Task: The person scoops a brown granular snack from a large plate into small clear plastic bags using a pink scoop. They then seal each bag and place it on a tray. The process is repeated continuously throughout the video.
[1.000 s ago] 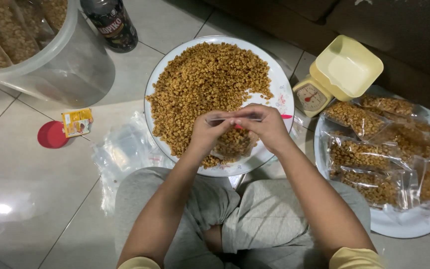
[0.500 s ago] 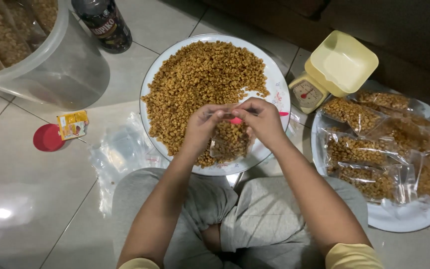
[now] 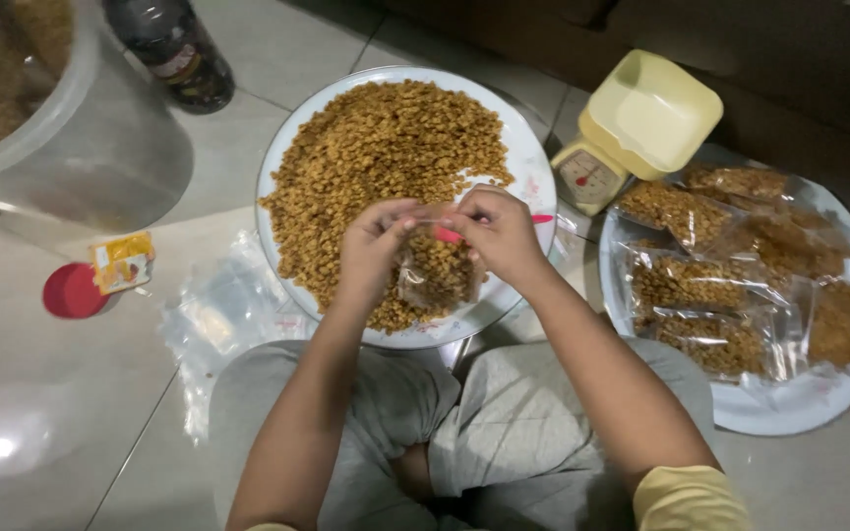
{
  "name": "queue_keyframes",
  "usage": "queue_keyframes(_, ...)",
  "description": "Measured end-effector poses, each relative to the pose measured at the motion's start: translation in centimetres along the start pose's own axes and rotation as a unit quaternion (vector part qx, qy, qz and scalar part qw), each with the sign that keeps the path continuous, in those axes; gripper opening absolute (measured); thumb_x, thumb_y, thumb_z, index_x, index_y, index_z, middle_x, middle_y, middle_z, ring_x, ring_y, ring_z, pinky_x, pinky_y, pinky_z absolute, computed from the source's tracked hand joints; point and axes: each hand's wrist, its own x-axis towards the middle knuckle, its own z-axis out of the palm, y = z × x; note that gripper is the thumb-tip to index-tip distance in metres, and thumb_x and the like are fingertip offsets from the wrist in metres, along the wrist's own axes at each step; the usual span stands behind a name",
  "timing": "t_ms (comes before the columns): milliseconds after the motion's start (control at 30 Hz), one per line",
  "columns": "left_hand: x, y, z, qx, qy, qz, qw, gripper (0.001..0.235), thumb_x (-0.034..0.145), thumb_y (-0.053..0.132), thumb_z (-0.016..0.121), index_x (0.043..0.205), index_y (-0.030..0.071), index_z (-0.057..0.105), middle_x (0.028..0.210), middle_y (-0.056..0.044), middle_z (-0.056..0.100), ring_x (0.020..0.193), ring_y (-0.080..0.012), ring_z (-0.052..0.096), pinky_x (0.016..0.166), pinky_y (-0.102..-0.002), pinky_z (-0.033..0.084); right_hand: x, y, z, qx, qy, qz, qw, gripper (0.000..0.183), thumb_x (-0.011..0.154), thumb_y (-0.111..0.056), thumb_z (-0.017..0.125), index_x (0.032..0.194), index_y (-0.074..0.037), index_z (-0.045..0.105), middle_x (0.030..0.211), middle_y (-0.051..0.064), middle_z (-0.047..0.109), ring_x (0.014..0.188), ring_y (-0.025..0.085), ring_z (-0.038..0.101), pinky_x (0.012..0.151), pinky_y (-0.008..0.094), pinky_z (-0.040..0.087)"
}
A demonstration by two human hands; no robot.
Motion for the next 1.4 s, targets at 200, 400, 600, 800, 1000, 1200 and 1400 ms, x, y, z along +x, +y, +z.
queue_keyframes(200, 0.2, -2.5, -2.5, 0.113, 0.047, 0.016, 0.992, 0.013, 0.087, 0.007, 0.084, 0.088, 0.002, 0.072, 0.077, -0.005, 0.068, 0.076, -0.0125, 0.058, 0.073, -0.028, 0.047, -0.1, -2.7, -0.8, 0.015, -0.128, 0.020, 0.991, 0.019, 0.087, -0.015, 0.081, 0.099, -0.002, 0.077, 0.089, 0.020, 0.073, 0.091, 0.041, 0.070, 0.087, 0.048, 0.054)
queue_keyframes(400, -0.6, 0.8, -0.3, 0.073, -0.101, -0.017, 0.992, 0.047, 0.107, 0.014, 0.053, 0.148, -0.003, 0.037, 0.137, -0.028, 0.059, 0.132, -0.0370, 0.053, 0.108, -0.048, 0.042, 0.7, -7.2, -9.8, -0.293, -0.118, 0.046, 0.948, 0.011, 0.086, -0.002, 0.072, 0.088, -0.008, 0.081, 0.082, 0.017, 0.074, 0.087, 0.045, 0.071, 0.083, 0.050, 0.055)
queue_keyframes(600, 0.2, -0.3, -2.7, 0.029, -0.005, -0.025, 0.999, 0.035, 0.112, 0.012, 0.044, 0.142, -0.006, 0.040, 0.125, -0.021, 0.062, 0.119, -0.0253, 0.060, 0.100, -0.036, 0.052, -5.9, -13.7, -23.1, -0.422, 0.150, 0.163, 0.879, 0.020, 0.094, -0.001, 0.074, 0.103, -0.018, 0.080, 0.093, 0.002, 0.075, 0.102, 0.031, 0.071, 0.095, 0.039, 0.051)
queue_keyframes(800, -0.4, 2.2, -1.8, 0.076, 0.041, -0.053, 0.995, 0.035, 0.107, 0.021, 0.046, 0.137, 0.004, 0.047, 0.129, -0.014, 0.061, 0.123, -0.0214, 0.063, 0.103, -0.037, 0.056, -10.6, -11.4, -30.2, -0.548, 0.378, 0.122, 0.736, 0.055, 0.076, 0.013, 0.039, 0.105, -0.006, 0.083, 0.085, 0.011, 0.078, 0.072, 0.023, 0.070, 0.052, 0.040, 0.047)
queue_keyframes(1000, -0.2, 1.3, -2.9, 0.119, 0.033, -0.001, 0.992, 0.041, 0.106, 0.030, 0.050, 0.138, 0.005, 0.046, 0.124, -0.014, 0.067, 0.118, -0.0214, 0.064, 0.098, -0.036, 0.053, -7.0, -1.0, -31.0, -0.481, 0.244, 0.458, 0.707, 0.048, 0.092, 0.011, 0.044, 0.132, -0.007, 0.064, 0.112, 0.025, 0.071, 0.097, 0.051, 0.067, 0.073, 0.065, 0.054)
queue_keyframes(1200, 0.6, 0.8, -4.5, 0.139, 0.043, 0.012, 0.989, 0.045, 0.105, 0.031, 0.049, 0.140, 0.003, 0.047, 0.122, -0.013, 0.068, 0.107, -0.0169, 0.064, 0.087, -0.030, 0.049, -6.6, 8.7, -30.1, -0.424, -0.075, 0.568, 0.701, 0.114, 0.076, -0.041, 0.086, 0.166, -0.017, 0.020, 0.172, 0.005, -0.016, 0.154, 0.050, 0.005, 0.123, 0.066, 0.019)
queue_keyframes(1400, 3.3, 3.6, -17.4, 0.463, 0.151, 0.127, 0.864, 0.024, 0.095, 0.009, 0.064, 0.119, 0.013, 0.065, 0.106, -0.007, 0.070, 0.099, -0.0227, 0.066, 0.089, -0.037, 0.048, -4.0, -3.6, -26.0, -0.383, 0.077, 0.603, 0.695, 0.065, 0.097, -0.032, 0.071, 0.154, -0.014, 0.048, 0.169, 0.010, 0.020, 0.151, 0.040, 0.025, 0.122, 0.055, 0.025)
